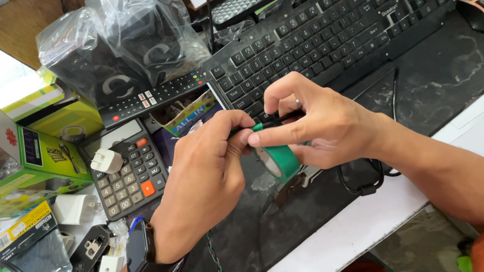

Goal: The person wraps green electrical tape around a section of a black cable, pressing the tape in place, then coils the cable and sets it on the desk. They then pick up a white plug and socket assembly and fit the plug parts together by hand.

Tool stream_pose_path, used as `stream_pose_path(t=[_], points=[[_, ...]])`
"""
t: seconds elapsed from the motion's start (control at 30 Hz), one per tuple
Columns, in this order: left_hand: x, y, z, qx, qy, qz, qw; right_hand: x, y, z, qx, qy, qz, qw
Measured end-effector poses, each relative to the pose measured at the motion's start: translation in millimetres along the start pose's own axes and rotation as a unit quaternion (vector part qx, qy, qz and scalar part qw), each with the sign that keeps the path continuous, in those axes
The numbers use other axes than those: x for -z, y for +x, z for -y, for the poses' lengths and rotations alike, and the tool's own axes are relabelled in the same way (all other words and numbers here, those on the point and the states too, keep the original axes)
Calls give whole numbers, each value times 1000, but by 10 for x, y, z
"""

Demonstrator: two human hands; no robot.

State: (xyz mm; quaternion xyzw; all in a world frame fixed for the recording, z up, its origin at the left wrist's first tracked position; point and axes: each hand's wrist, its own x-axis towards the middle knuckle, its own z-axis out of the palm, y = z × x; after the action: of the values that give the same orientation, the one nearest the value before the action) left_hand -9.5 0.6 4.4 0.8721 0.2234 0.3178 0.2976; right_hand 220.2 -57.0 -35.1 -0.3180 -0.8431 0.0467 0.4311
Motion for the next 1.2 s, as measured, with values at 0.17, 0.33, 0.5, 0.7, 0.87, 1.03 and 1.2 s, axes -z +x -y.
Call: stream_pose_path(t=[0.17, 0.33, 0.5, 0.7, 0.87, 1.03, 1.2], points=[[-8, 11, -20, 15, -29, 9, 999, -49, -31, -26, -4, -39, -18, 999], [-7, -2, -2, -2, -37, -3, 999, 3, -119, -46, 1, 2, -76, 997], [-29, -22, 37, -117, 14, -10, 993, 29, -155, -21, -148, 175, -171, 958], [-47, -84, 37, -231, 225, 66, 944, -66, -96, -57, -273, 286, -181, 901], [-66, -88, 51, -316, 269, 10, 910, -67, -45, -56, -369, 335, -185, 847], [-51, -73, 60, -329, 329, -34, 884, -22, -13, -85, -347, 306, -174, 869], [-27, -42, 28, -259, 321, -44, 910, 117, -90, -5, -180, 247, -106, 946]])
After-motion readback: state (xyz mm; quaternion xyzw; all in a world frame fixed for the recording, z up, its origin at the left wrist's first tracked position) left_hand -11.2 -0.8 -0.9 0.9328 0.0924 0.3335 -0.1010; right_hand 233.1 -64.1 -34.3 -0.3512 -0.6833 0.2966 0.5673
